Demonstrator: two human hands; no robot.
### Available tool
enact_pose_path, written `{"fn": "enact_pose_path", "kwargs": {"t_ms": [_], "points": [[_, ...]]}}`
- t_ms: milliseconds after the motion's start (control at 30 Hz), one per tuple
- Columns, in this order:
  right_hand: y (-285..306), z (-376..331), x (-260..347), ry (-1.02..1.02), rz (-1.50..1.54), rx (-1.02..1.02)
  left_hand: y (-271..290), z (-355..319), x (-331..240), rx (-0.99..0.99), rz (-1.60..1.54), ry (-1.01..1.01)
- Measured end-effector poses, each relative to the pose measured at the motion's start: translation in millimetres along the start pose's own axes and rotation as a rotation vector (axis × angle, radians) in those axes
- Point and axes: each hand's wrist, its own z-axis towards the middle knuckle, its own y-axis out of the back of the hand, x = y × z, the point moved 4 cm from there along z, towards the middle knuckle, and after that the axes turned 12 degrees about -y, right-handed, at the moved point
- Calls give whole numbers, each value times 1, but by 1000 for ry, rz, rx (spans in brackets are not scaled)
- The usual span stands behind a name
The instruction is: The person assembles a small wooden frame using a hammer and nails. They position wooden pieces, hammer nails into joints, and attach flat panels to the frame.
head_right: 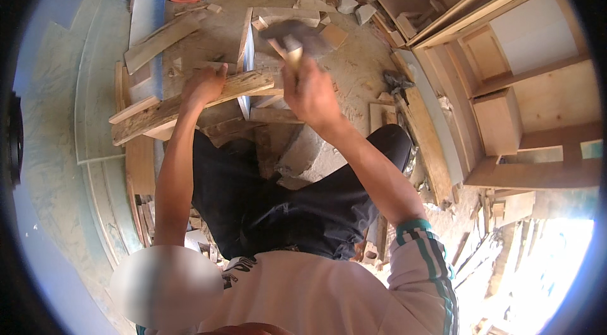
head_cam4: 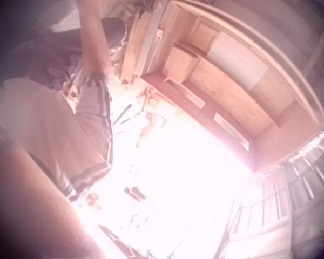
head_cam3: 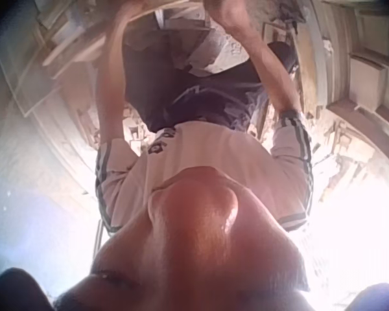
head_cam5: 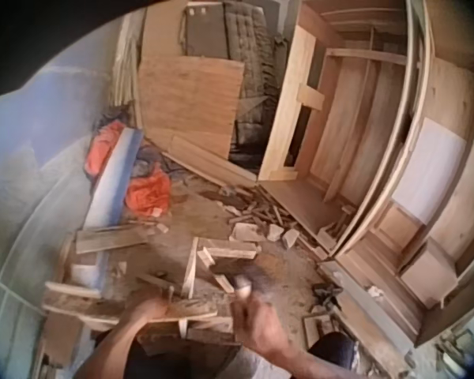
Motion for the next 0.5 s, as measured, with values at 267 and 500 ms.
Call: {"fn": "enact_pose_path", "kwargs": {"t_ms": [267, 500], "points": [[47, 21, 46, -94, 102, 56, -3, -8, 11, 9, 21, 14], [-2, 1, -8, -17, -292, 144, 0, -13, -7, -30, 40, 6]]}}
